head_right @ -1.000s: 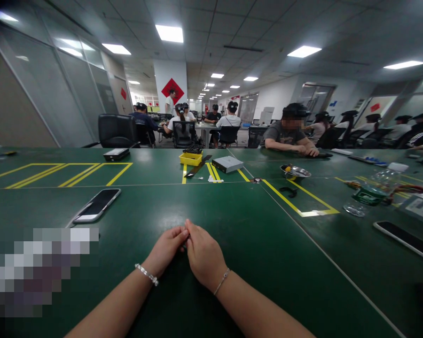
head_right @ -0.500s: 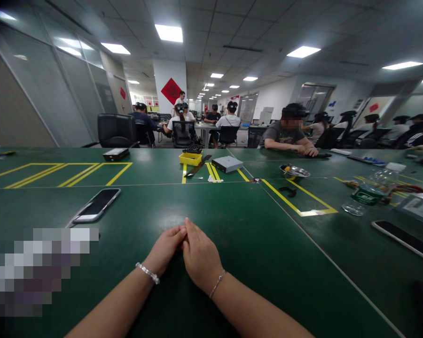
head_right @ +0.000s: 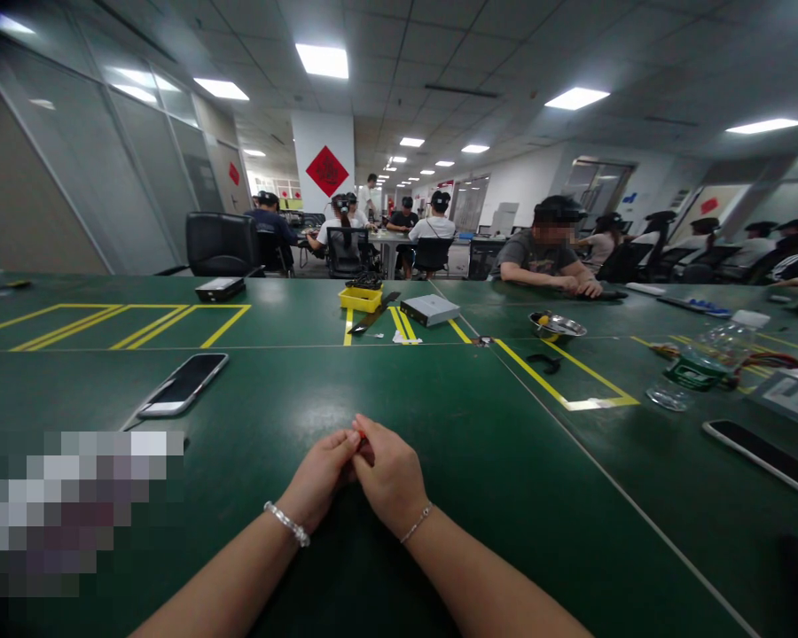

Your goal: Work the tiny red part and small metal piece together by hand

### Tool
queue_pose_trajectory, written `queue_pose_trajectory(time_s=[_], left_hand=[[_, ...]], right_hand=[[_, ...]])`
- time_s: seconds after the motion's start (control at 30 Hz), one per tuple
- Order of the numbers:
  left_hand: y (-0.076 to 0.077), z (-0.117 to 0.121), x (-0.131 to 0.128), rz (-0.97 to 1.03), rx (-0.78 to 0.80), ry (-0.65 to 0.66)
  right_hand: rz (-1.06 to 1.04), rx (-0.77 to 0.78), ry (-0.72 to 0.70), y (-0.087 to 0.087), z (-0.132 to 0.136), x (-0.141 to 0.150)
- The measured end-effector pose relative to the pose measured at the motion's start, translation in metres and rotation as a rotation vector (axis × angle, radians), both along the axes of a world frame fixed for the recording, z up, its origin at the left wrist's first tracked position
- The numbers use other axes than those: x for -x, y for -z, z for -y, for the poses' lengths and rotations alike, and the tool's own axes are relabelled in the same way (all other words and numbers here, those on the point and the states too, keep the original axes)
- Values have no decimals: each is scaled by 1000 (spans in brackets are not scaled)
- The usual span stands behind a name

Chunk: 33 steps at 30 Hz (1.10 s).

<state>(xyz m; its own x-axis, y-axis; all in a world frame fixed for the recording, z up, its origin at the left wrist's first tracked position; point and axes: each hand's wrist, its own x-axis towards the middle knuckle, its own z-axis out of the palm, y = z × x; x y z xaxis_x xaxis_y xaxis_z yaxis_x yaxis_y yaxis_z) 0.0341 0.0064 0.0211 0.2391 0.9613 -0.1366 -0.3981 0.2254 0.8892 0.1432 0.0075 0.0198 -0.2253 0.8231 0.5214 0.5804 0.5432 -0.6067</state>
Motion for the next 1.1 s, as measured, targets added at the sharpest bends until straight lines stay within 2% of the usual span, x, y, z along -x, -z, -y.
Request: queue_pose_trajectory(time_s=[0.2,0.37,0.9,0.97,1.1], left_hand=[[-4,-3,12,69,63,123],[-7,-5,19,50,113,202],[0,-2,11,73,54,80],[-1,-2,11,108,62,106],[-3,-1,14,240,133,255]], right_hand=[[-24,25,10,-3,0,-4],[-12,13,-5,-2,1,-4],[82,-76,44,0,2,-4],[58,-59,30,-2,2,-4],[-7,-28,-26,-7,2,-6]])
